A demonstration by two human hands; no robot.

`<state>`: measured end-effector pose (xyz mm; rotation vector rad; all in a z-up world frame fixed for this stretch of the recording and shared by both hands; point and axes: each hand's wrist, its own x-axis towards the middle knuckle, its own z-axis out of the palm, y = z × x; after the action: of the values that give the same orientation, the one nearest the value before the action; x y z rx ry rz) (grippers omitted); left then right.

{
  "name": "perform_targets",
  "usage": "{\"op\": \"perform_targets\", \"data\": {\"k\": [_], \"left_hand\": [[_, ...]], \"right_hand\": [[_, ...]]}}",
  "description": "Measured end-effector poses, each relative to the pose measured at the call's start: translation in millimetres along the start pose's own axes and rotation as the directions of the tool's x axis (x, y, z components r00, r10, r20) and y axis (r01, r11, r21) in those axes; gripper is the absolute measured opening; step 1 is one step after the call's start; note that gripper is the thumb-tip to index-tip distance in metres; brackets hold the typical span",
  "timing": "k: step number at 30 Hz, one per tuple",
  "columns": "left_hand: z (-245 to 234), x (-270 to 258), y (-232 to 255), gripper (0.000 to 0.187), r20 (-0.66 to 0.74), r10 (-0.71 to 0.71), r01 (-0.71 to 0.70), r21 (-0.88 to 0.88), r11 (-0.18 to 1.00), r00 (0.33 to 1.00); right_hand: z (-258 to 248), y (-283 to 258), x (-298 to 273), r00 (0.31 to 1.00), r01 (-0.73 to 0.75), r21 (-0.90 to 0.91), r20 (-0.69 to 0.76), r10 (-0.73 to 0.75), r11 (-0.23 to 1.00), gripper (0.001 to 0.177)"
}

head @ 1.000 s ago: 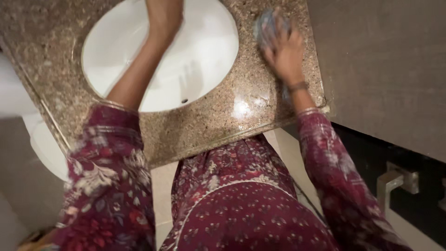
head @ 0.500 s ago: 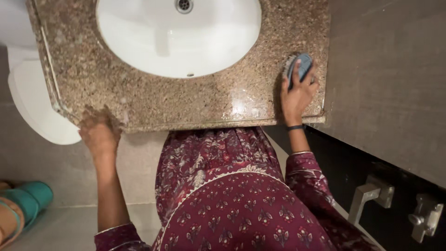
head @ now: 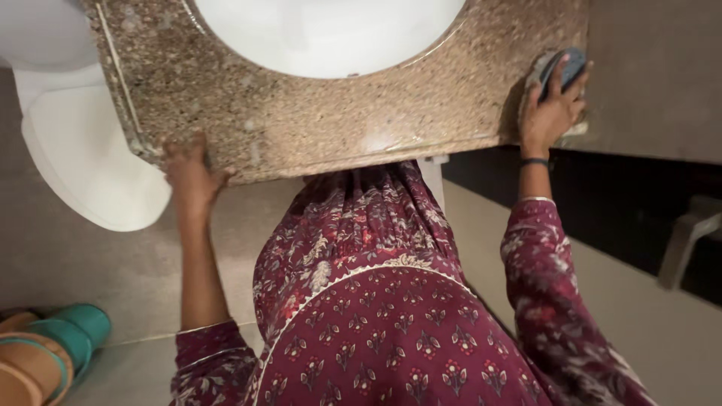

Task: The person washes several toiletry bottles under running water in a bathroom sink. They then use a sponge and a scrub brush to clean the sink basin and the surrounding granite countertop. The person finishes by wiping the surfaces with a cloth.

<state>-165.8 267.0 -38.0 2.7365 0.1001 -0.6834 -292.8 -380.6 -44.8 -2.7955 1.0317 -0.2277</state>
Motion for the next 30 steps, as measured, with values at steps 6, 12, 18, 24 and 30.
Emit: {"op": "perform_targets", "data": {"k": [6,12,18,24,30], "left_hand": [[23,17,6,0.099,0.000,-0.031,0.031,0.067,0.997,1.000],[7,10,8,0.101,0.061,-0.033,0.023,0.155,0.988,0.998],[12,12,6,0.098,0.009,0.016,-0.018,0.195,0.981,1.000],[19,19,10,0.094,-0.021,-0.006,0.009,0.178,0.984,1.000],[14,17,15,0.090,-0.011,-0.013,0.014,0.156,0.988,1.000]], "right_hand": [[72,-204,-94,0.924,0.382,-0.061,0.035,-0.381,0.922,0.077],[47,-384,-196,0.605,0.776,0.092,0.169,-0.778,0.624,0.066],[78,-195,-97,0.790,0.613,-0.083,0.046,-0.612,0.786,0.081],[60,-42,-22,0.978,-0.091,-0.320,-0.209,0.023,0.943,0.067],[82,-287,-144,0.725,0.685,-0.094,0.186,-0.663,0.722,0.071]]}}
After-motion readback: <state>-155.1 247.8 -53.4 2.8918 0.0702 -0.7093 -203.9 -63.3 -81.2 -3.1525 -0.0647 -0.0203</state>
